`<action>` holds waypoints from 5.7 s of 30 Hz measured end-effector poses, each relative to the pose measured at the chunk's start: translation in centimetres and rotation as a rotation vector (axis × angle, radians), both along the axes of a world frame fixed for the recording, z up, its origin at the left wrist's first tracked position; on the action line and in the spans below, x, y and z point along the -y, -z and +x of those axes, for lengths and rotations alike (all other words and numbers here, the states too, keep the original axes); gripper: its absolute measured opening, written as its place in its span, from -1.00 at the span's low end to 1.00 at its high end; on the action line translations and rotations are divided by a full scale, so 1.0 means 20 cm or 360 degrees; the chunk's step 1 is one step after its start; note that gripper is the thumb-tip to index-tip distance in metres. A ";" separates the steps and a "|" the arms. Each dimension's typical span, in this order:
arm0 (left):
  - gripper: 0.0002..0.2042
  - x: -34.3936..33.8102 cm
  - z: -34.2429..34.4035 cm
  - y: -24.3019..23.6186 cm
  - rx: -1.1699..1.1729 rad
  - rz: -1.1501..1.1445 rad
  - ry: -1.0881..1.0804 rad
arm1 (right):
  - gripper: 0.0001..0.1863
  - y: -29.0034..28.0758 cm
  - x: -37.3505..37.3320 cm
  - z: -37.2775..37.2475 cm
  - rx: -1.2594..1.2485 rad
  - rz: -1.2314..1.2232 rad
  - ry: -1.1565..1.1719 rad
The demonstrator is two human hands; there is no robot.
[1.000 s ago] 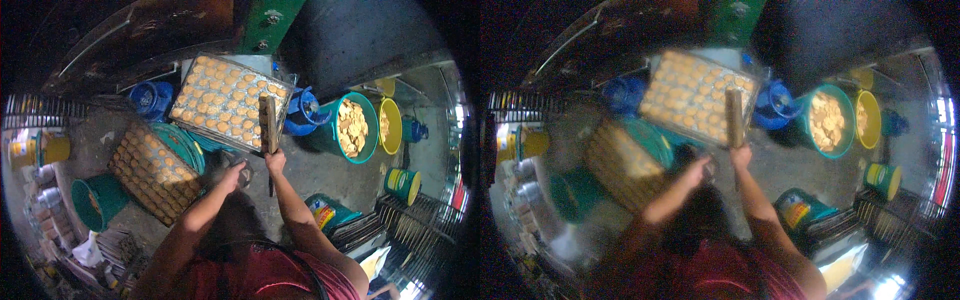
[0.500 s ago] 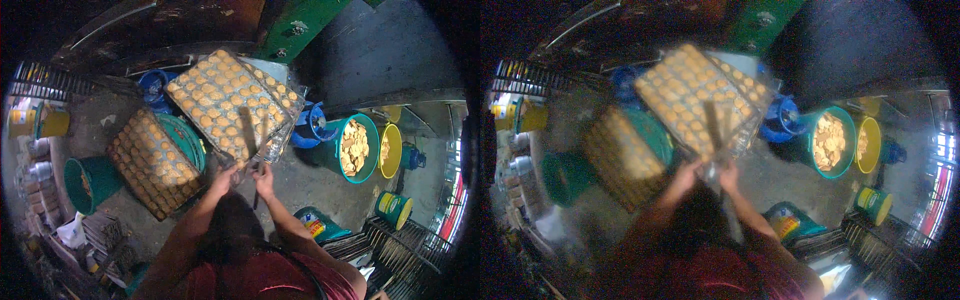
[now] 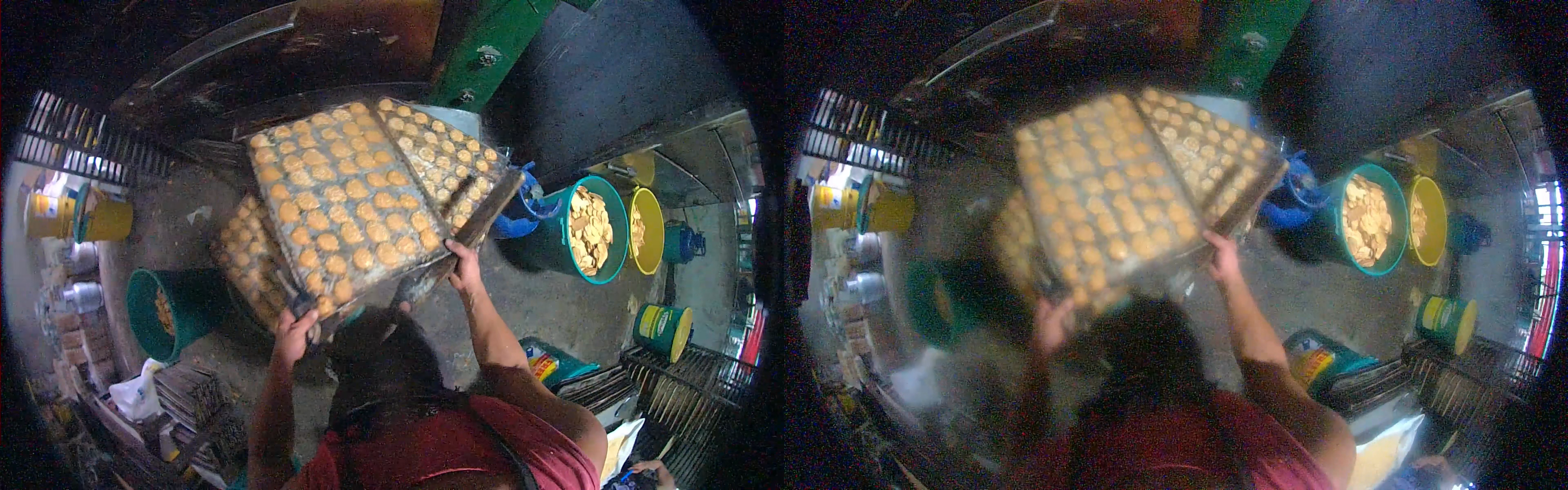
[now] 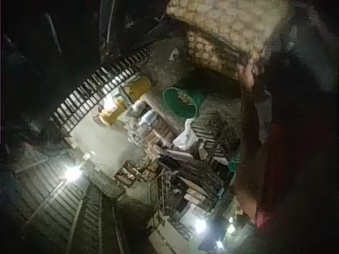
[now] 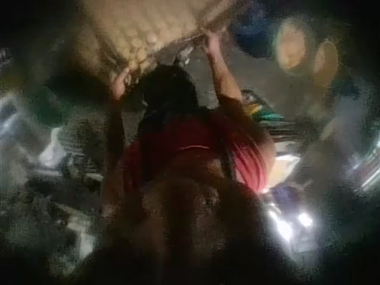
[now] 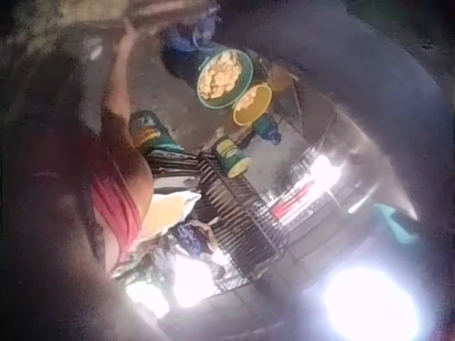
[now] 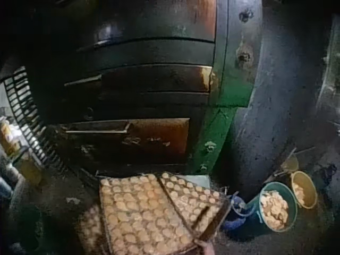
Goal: The person empties trays of baked cookies into buckets using a wooden paddle and later uses the paddle to remove fresh trays of cookies from a large commercial oven.
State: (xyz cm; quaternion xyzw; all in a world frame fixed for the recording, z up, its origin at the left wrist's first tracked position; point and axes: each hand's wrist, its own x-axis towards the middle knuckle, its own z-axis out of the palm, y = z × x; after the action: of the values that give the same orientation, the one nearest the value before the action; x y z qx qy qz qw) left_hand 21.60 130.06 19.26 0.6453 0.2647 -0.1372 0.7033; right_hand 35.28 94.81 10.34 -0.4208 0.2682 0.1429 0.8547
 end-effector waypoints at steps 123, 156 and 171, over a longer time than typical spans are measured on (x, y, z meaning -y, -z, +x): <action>-0.69 -1.98 -1.95 0.44 -0.0049 -0.0460 -0.1939 | -0.86 -0.12 -3.24 -0.52 0.0697 -0.0513 -0.2471; -0.87 -3.57 -1.90 0.59 -0.0219 -0.0731 -0.1665 | -0.60 -0.48 -3.88 -1.60 0.0970 -0.1659 -0.2305; -0.86 -3.71 -1.80 0.37 -0.0354 -0.0460 -0.1904 | -0.62 -0.31 -4.79 -0.33 0.2982 -0.2660 -0.2974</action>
State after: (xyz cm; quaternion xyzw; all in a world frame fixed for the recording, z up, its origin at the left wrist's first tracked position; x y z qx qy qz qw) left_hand -14.34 204.31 11.86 0.2656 0.6305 0.1797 0.7068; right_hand 28.61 190.64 16.64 -0.7046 -0.6850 0.1161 -0.1443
